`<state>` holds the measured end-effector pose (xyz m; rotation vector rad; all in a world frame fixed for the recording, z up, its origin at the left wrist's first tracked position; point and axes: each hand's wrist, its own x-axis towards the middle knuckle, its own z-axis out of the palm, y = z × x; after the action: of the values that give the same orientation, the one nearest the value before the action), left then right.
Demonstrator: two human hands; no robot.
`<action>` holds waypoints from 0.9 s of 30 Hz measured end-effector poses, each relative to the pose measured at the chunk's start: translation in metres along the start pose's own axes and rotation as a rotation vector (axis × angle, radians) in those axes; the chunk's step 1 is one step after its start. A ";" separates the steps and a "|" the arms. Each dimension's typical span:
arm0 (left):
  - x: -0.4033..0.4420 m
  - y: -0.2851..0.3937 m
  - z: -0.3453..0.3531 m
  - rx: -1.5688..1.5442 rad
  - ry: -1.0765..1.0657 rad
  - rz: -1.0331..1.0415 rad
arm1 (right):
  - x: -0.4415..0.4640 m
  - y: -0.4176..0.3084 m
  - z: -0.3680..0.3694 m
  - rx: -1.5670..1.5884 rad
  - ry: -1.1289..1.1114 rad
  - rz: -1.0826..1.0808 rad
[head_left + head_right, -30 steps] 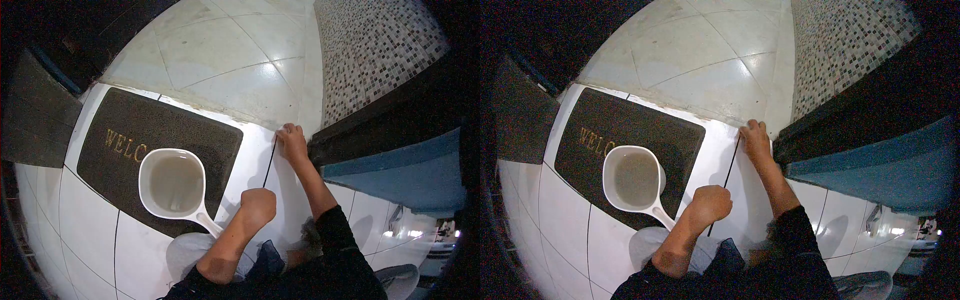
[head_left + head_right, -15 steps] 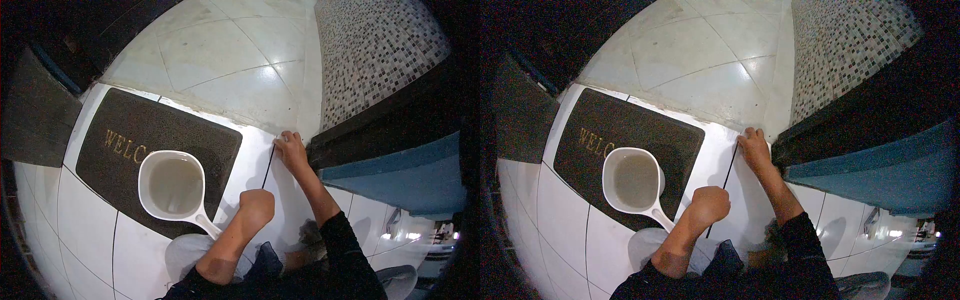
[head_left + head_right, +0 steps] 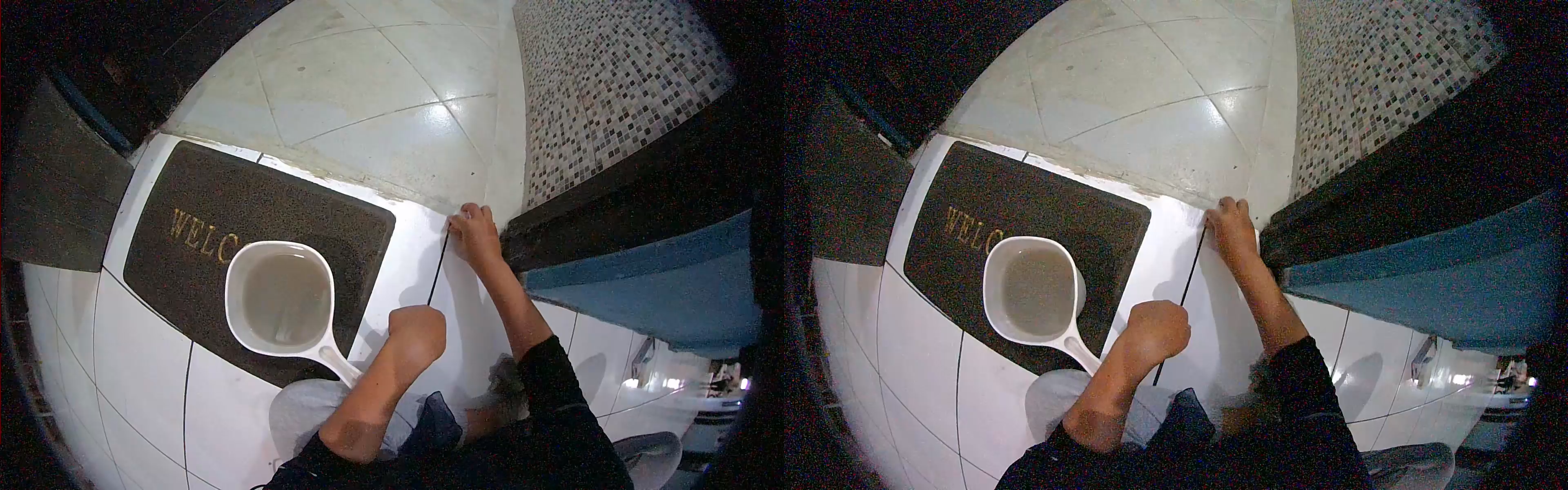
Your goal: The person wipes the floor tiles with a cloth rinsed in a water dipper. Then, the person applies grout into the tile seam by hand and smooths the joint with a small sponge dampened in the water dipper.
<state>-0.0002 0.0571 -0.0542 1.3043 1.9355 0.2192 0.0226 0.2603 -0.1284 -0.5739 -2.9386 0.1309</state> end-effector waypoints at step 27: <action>0.004 0.000 0.000 -0.005 0.004 -0.026 | -0.042 -0.037 0.009 0.165 0.044 0.014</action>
<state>-0.0009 0.0612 -0.0559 1.2761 1.9530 0.2139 0.0463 0.2092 -0.1384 -0.5658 -2.8465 0.3534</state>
